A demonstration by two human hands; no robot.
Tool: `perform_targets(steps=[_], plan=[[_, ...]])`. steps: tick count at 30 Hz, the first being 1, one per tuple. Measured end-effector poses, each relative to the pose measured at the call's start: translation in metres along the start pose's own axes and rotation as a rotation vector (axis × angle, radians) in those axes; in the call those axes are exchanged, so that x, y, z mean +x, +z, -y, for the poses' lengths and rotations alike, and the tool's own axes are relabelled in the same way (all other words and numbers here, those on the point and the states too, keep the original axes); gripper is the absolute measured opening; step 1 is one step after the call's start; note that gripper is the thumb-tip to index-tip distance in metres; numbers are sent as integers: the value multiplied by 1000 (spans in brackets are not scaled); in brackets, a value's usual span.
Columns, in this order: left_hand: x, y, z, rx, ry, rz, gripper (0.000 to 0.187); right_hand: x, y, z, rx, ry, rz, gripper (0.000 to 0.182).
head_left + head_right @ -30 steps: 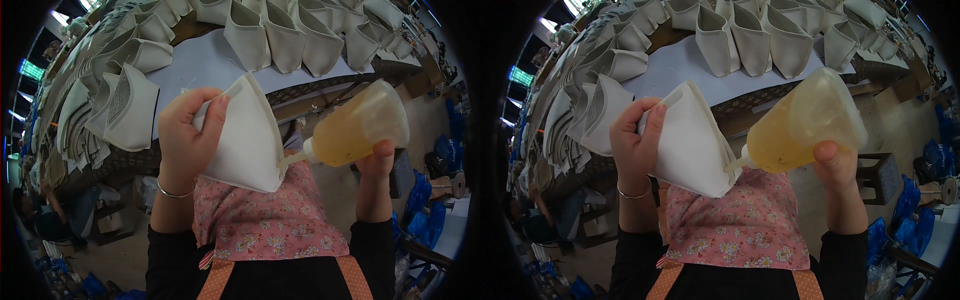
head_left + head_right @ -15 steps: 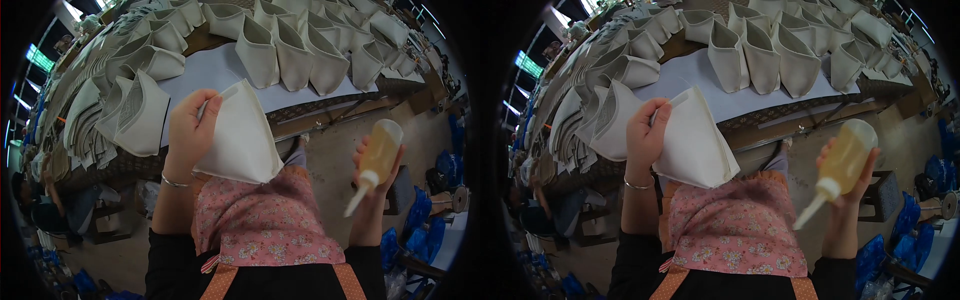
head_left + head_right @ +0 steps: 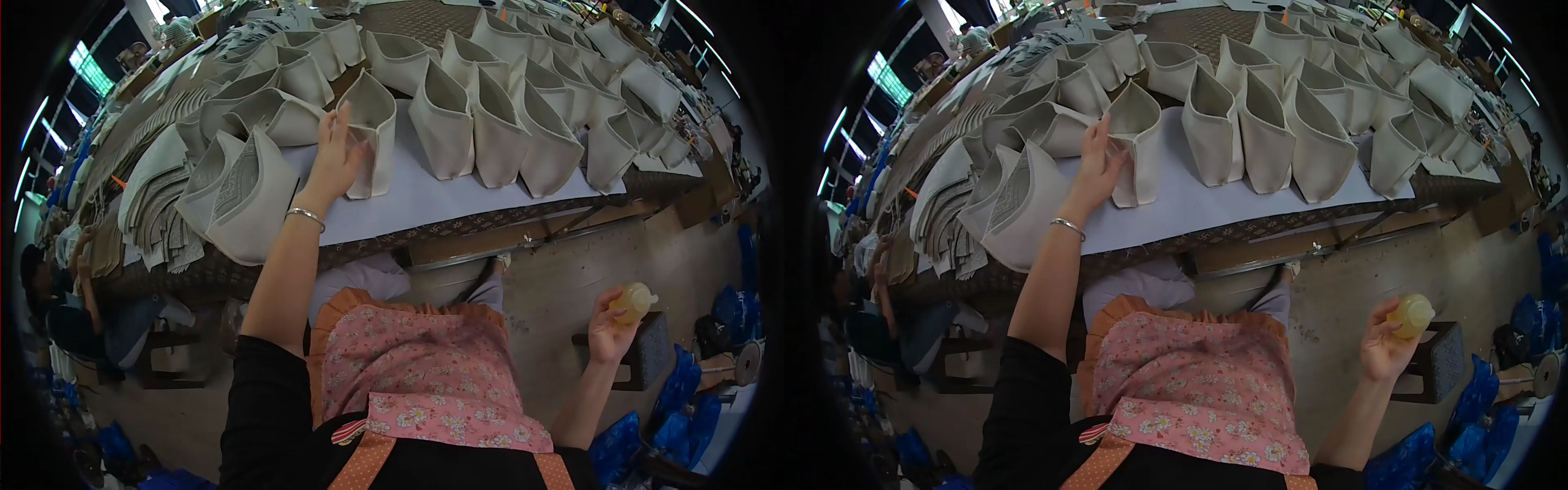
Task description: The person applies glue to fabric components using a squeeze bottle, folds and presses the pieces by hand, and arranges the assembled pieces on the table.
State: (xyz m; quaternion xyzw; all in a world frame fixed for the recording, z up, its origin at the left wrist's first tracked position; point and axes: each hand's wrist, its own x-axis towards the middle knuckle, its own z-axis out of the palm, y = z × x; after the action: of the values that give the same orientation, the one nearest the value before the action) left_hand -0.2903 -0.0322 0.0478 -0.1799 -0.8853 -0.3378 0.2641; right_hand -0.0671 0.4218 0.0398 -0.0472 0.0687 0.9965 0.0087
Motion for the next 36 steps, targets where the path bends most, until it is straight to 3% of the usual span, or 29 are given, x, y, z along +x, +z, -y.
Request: perform_targets(steps=[2, 4, 8, 11, 16, 22, 24, 26, 28, 31, 33, 35, 36], plan=[[-14, 0, 7, -38, 4, -77, 59, 0, -1, 7, 29, -17, 0, 32], [-31, -2, 14, -313, -109, -125, 61, -1, 0, 18, 50, -33, -4, 32], [-76, -1, 48, -345, -289, -155, 55, -10, 19, 42, 28, -158, 72, 33], [-107, -6, 49, -192, -403, -156, 45, -25, 36, 76, 4, -274, 148, 36], [-124, -1, 31, 176, -226, -164, 30, -58, 59, 127, -120, -517, 217, 44], [-133, 8, 38, 185, -146, -264, 16, -102, 93, 180, -230, -733, 146, 53], [-136, 10, 43, 186, -113, -281, 14, -123, 109, 189, -330, -1049, 135, 57], [-137, 12, 45, 182, -77, -300, 12, -149, 119, 197, -315, -1003, 218, 60], [-136, 13, 43, 245, -72, -316, 10, -158, 134, 182, -275, -1281, 132, 50], [-134, 14, 43, 285, -41, -327, 9, -157, 118, 223, -341, -1141, 192, 59], [-133, 16, 44, 282, -24, -331, 8, -120, 109, 192, -403, -1021, 100, 56], [-132, 16, 44, 295, -9, -340, 8, -75, 92, 159, -297, -674, 114, 55], [-132, 16, 44, 302, -12, -329, 8, -50, 79, 145, -389, -484, 157, 54]])
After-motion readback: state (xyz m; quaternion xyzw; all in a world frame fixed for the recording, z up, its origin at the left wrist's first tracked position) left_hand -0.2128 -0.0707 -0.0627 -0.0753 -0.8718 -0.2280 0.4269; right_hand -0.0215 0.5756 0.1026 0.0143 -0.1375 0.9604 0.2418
